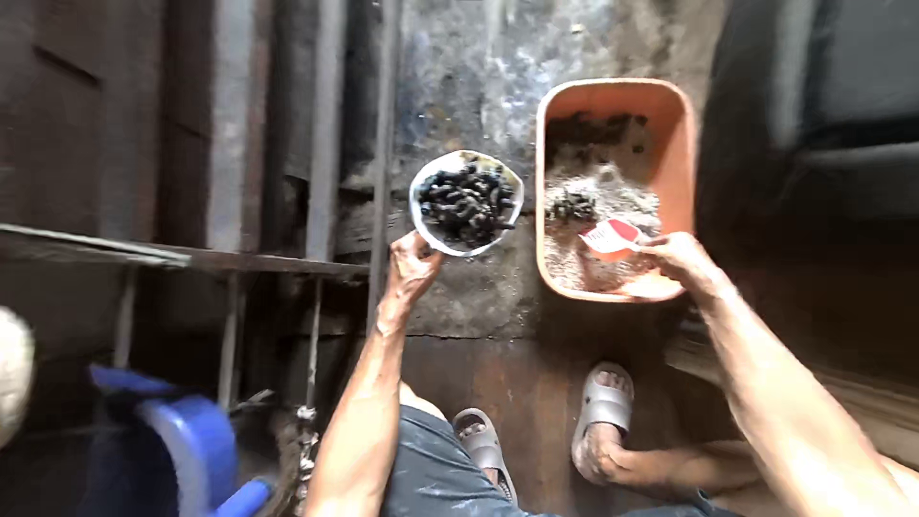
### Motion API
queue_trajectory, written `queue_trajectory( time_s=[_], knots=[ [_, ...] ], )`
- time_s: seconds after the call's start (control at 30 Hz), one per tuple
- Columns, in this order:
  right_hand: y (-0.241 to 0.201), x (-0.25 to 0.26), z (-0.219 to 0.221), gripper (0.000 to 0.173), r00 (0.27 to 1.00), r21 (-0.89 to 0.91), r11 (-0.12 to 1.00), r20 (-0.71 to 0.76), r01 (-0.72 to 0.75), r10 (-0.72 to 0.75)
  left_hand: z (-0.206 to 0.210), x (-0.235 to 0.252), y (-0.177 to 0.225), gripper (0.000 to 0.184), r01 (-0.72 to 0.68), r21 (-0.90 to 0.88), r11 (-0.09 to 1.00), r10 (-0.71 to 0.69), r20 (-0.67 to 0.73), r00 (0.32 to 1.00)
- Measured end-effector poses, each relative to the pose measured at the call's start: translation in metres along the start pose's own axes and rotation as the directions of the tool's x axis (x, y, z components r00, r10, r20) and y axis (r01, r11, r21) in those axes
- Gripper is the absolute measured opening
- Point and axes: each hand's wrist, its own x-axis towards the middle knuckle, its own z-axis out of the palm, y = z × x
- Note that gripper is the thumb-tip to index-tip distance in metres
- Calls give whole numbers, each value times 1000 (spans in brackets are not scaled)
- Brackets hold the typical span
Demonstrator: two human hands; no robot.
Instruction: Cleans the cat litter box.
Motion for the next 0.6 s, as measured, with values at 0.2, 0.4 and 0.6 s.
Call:
queue_trajectory(
  time_s=[0.2, 0.4, 0.6],
  knots=[
    [-7, 0, 0, 35, 998, -30, 997, -1, -65, 65, 10, 5, -19, 12, -87, -66, 994, 86, -18, 996],
    [-20, -16, 9, 32, 997, 65, 995, -19, -73, 75, 3, 1, -15, 17, -44, 18, 999, 43, 46, 998],
    [-3, -1, 26, 37, 997, 113, 991, -32, -73, 77, 2, -1, -14, 18, -62, -46, 997, 62, 7, 998]
  ],
)
